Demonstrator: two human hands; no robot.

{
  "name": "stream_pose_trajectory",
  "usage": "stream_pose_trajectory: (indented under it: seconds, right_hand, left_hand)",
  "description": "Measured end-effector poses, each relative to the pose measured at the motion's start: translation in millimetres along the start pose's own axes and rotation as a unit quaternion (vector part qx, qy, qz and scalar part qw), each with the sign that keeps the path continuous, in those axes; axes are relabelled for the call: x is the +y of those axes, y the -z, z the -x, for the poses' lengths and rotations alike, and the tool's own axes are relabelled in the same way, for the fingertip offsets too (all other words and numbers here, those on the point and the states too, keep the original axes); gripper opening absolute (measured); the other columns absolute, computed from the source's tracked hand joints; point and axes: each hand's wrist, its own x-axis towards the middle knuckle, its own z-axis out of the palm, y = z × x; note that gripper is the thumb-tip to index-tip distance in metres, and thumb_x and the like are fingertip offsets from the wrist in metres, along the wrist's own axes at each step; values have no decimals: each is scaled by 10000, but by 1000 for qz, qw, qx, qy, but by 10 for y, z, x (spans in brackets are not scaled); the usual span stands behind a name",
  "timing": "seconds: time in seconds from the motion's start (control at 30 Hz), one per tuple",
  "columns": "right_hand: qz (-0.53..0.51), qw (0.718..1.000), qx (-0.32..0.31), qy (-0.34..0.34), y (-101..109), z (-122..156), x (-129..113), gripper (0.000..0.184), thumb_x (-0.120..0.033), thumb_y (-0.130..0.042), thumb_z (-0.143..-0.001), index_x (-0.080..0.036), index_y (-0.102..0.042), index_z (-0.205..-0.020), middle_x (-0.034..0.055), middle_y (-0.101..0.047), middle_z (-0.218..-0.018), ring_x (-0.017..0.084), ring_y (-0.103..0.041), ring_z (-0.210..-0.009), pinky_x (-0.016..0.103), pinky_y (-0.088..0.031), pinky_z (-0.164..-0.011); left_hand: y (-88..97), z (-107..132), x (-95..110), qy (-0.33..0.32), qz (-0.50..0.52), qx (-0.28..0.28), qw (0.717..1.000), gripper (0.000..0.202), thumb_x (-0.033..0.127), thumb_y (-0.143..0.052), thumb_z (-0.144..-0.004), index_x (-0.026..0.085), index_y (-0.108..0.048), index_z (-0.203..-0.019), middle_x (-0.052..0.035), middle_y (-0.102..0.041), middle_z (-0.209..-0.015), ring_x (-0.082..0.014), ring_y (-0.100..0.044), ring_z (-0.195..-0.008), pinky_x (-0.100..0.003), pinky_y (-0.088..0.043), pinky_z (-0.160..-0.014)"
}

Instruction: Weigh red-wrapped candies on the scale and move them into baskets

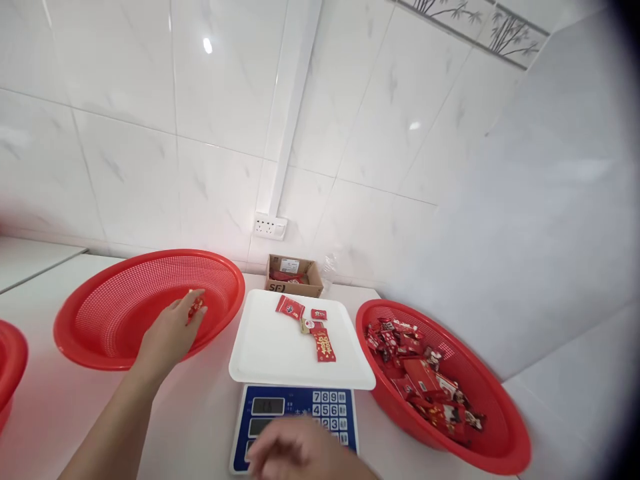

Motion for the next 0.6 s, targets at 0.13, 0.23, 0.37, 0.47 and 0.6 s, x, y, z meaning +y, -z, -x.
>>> stream_pose_trajectory:
  seconds: [0.13, 0.23, 0.37, 0.47, 0.6]
  right_hand:
    - [188, 931, 312, -14, 646, 14, -96, 259, -353, -453, -883, -236, -591, -1067, 57, -618, -1106, 189, -570, -1006, 361, -427, -910]
    - [341, 861, 372, -66, 962, -89, 11, 340, -292, -467, -848, -219, -562, -1166, 91, -546, -1225, 241, -463, -1172, 414, -353, -999]
    - [380, 850, 343, -122, 1085, -195, 155, 458, -213, -491, -799, -192, -487, -1257, 95, -454, -1328, 237, -431, -1219, 393, -320, -1040]
    - [379, 855, 338, -107, 1078, -207, 149, 509, -65, -459, -722, -208, -497, -1209, 71, -464, -1307, 204, -453, -1203, 355, -330, -1032]
    - [363, 847, 374, -104, 1083, -235, 89, 490, -15, -444, -666, -212, -521, -1108, 67, -523, -1214, 206, -481, -1152, 371, -366, -985]
  left_hand:
    - [-101, -50, -5, -59, -64, -10, 996, 512, 439, -320, -877, 196, -451, -1308, -145, -433, -1380, -356, -333, -1295, -520, -428, -914]
    - [-122, -3, 102, -82, -33, -10, 996, 527, 461, -338, -875, 196, -433, -1320, -124, -388, -1423, -325, -282, -1334, -499, -383, -986]
    - [-124, 97, 222, -115, 29, -37, 992, 512, 487, -364, -869, 251, -433, -1318, -80, -382, -1434, -303, -318, -1323, -465, -410, -974]
    - [-148, 144, 257, -132, 39, -56, 989, 513, 503, -365, -865, 264, -440, -1313, -69, -385, -1433, -299, -283, -1341, -491, -372, -1000]
    - [-210, 149, 253, -144, 32, -93, 985, 512, 501, -345, -869, 271, -429, -1319, -60, -370, -1445, -285, -258, -1353, -497, -345, -1017]
